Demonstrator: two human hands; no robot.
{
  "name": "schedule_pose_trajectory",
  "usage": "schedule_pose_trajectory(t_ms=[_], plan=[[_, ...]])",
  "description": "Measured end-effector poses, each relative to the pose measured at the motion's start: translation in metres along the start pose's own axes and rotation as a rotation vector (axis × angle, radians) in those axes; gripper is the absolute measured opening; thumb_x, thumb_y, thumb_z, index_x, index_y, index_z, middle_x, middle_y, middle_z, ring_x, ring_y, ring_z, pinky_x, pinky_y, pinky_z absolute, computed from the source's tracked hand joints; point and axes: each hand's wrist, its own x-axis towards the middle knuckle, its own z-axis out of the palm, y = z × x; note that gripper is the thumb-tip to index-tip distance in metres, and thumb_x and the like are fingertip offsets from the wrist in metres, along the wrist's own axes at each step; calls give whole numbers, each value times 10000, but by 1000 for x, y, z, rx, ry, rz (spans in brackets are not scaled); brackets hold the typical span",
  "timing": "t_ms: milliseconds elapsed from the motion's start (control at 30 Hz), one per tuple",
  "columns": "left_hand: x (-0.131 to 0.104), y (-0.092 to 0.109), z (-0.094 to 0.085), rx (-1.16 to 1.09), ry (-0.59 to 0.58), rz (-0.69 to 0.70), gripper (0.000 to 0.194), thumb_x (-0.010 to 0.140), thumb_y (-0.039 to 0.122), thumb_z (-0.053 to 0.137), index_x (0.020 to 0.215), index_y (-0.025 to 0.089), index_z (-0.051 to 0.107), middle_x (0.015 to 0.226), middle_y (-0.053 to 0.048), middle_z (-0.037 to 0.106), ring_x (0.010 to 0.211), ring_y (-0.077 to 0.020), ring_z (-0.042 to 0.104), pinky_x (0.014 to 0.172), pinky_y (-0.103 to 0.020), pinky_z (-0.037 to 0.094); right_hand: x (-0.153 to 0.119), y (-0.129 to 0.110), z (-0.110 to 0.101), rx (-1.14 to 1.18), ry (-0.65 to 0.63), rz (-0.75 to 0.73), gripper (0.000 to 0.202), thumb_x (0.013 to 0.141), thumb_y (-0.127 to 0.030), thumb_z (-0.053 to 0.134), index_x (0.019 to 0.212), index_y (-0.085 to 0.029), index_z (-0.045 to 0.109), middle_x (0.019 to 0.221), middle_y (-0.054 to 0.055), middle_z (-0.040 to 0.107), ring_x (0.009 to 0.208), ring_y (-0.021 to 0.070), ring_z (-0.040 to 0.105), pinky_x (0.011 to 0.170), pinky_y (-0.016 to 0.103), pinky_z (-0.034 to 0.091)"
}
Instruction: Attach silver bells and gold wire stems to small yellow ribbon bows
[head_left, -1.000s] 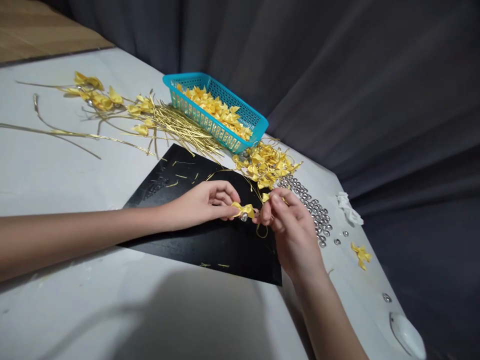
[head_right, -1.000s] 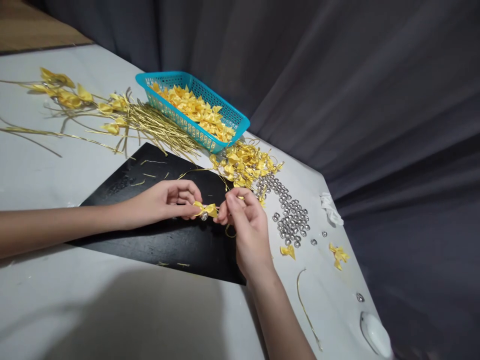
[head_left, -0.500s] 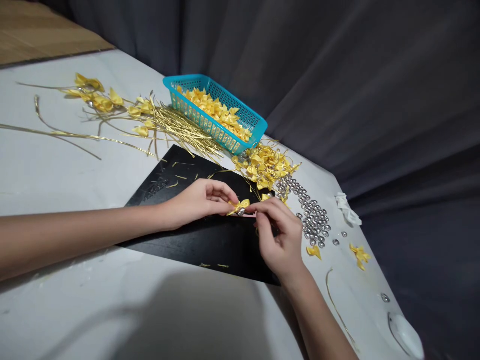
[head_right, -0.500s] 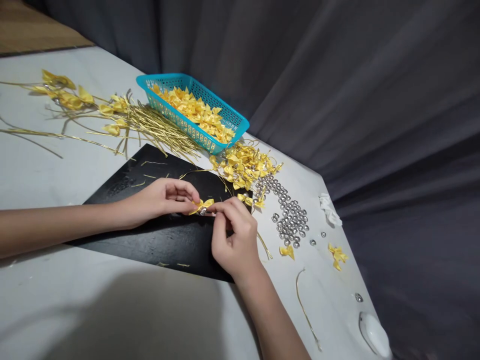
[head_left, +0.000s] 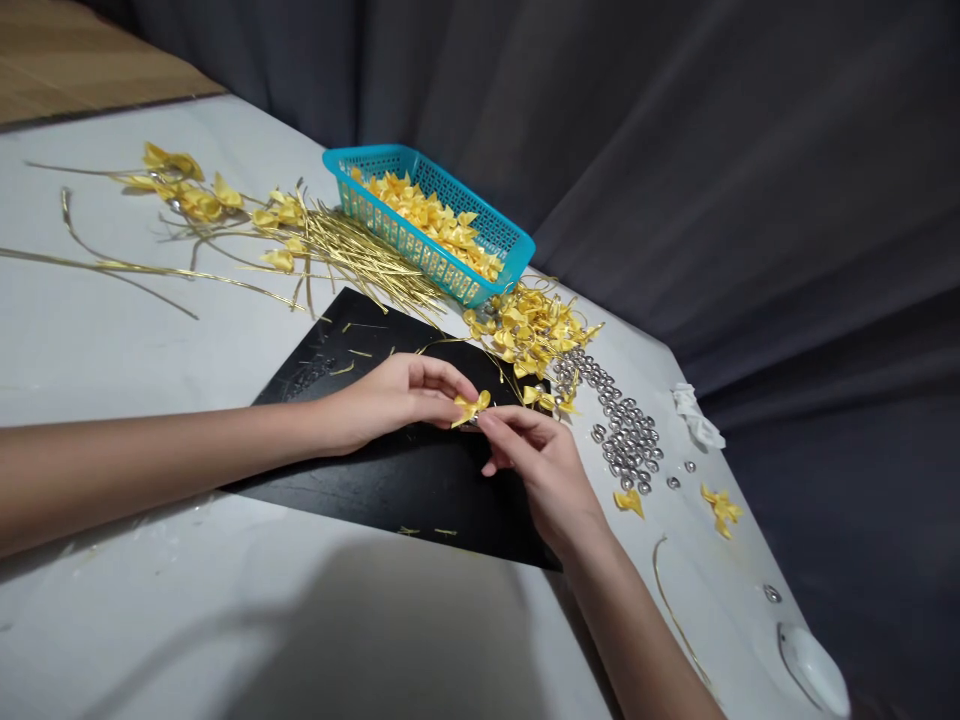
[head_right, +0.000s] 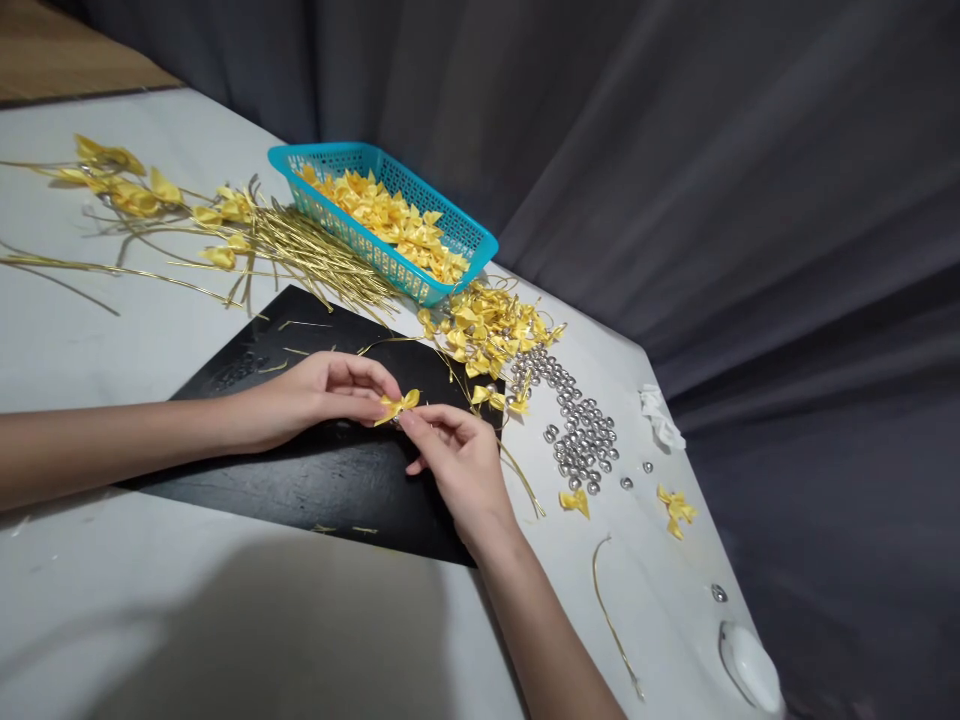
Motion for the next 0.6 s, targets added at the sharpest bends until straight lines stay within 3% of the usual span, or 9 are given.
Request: schedule_pose_trajectory(t_ms=[133,200,433,600], plan=[[-1,-2,1,64,13,60,110,697,195,679,700,126,593,610,32,592,602,-78,531,602,-198,407,-2,0,3,-334,123,-299,91,735,-269,639,737,-184,669,654,1,535,541,109,453,491,257,393],[0,-5,0,61,33,80,133,692,183,686,714,127,567,636,31,597,615,-75,538,620,-199,413,-3,0,5,-408,134,-374,71,755,-246,623,741,-191,665,685,14,551,580,123,487,540,271,414],[3,-8,0,-91,39,40,197,692,110,675,770,144,497,629,56,613,562,-55,547,566,-175,405,-2,-3,3,-188,12,-154,116,771,-293,613,716,-202,658,812,30,639,810,170,577,785,319,437],[2,-5,-2,-124,-8,14,199,702,132,679,793,153,503,644,41,643,555,-66,559,548,-184,396,-1,-1,1,1,-29,-8,114,730,-309,646,714,-197,659,754,-1,656,769,147,571,783,295,421]])
